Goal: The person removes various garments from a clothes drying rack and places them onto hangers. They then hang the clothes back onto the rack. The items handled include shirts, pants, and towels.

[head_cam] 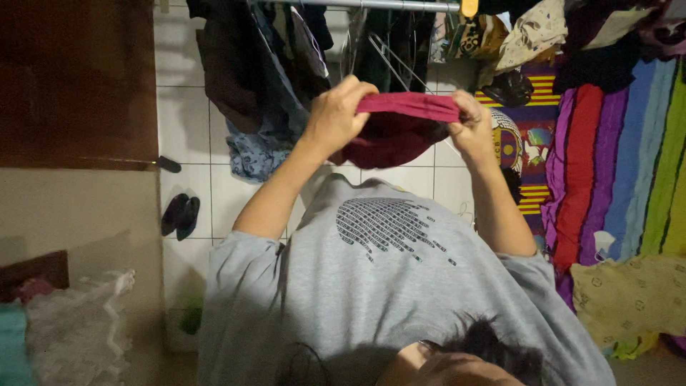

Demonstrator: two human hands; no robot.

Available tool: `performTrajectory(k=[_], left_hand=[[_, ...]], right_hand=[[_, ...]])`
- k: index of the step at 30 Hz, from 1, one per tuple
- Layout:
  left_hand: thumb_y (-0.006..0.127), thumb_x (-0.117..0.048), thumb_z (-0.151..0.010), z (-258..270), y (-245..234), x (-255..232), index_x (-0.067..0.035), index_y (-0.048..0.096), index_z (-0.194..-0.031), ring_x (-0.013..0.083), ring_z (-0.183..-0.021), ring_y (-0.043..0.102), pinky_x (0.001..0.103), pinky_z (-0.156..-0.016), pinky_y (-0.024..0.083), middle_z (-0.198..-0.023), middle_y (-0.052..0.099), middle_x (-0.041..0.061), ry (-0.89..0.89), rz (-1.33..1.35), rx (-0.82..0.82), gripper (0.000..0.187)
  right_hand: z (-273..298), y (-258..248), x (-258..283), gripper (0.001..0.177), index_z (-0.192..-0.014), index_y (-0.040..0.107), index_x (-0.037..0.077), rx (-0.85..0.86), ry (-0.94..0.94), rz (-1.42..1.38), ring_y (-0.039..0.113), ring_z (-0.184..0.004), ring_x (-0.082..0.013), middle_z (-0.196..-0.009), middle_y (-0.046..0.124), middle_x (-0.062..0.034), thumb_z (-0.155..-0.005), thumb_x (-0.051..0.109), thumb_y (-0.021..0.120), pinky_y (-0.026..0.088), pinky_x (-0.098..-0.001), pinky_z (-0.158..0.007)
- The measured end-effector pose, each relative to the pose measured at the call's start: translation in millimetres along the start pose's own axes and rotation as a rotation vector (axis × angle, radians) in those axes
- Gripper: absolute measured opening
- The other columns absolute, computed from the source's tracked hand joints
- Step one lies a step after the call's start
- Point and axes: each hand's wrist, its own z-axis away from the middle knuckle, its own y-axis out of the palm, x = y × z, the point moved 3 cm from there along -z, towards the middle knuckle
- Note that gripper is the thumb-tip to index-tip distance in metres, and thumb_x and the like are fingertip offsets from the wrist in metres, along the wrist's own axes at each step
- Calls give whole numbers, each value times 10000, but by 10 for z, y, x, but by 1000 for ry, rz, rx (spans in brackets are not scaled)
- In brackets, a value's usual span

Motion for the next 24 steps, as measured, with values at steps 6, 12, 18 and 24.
performTrajectory(k=[6, 12, 18, 24], left_hand=[[680, 12, -753, 17, -52, 666, -92, 736, -1118, 300, -955, 724, 384, -848, 575, -1059, 732, 113, 3, 20, 15, 384], [596, -219, -1085, 56, 415, 986, 38, 729, -1205, 190, -968, 709, 355, -895, 560, -1123, 768, 155, -624, 1228, 507, 314], [564, -237, -1054, -58, 416, 961, 23, 665, -1259, 212, -1113, 713, 363, -1008, 573, -1233, 728, 125, -722, 1686, 313, 346], [609, -156, -1035, -119, 462, 1052, 4, 654, -1273, 194, -1093, 701, 363, -999, 556, -1220, 718, 100, -608, 1580, 235, 290]], right_hand=[[-84, 25, -193, 82, -1008, 668, -7, 20, 218, -209, 560, -824, -58, -921, 608, 25, -954, -53, 628, 456, -233, -721], [-190, -70, -298, 175, -1116, 702, -10, 44, 281, 146, 531, -779, -85, -935, 619, -33, -942, 6, 705, 396, -241, -654], [94, -508, 454, 261, -1300, 666, 23, -191, 373, -120, 467, -662, -28, -1132, 717, -28, -1057, 88, 596, 375, -185, -555], [535, -685, 1082, 211, -1248, 675, -6, -101, 339, -332, 483, -708, -25, -1082, 721, -49, -1088, 49, 548, 353, -184, -605]])
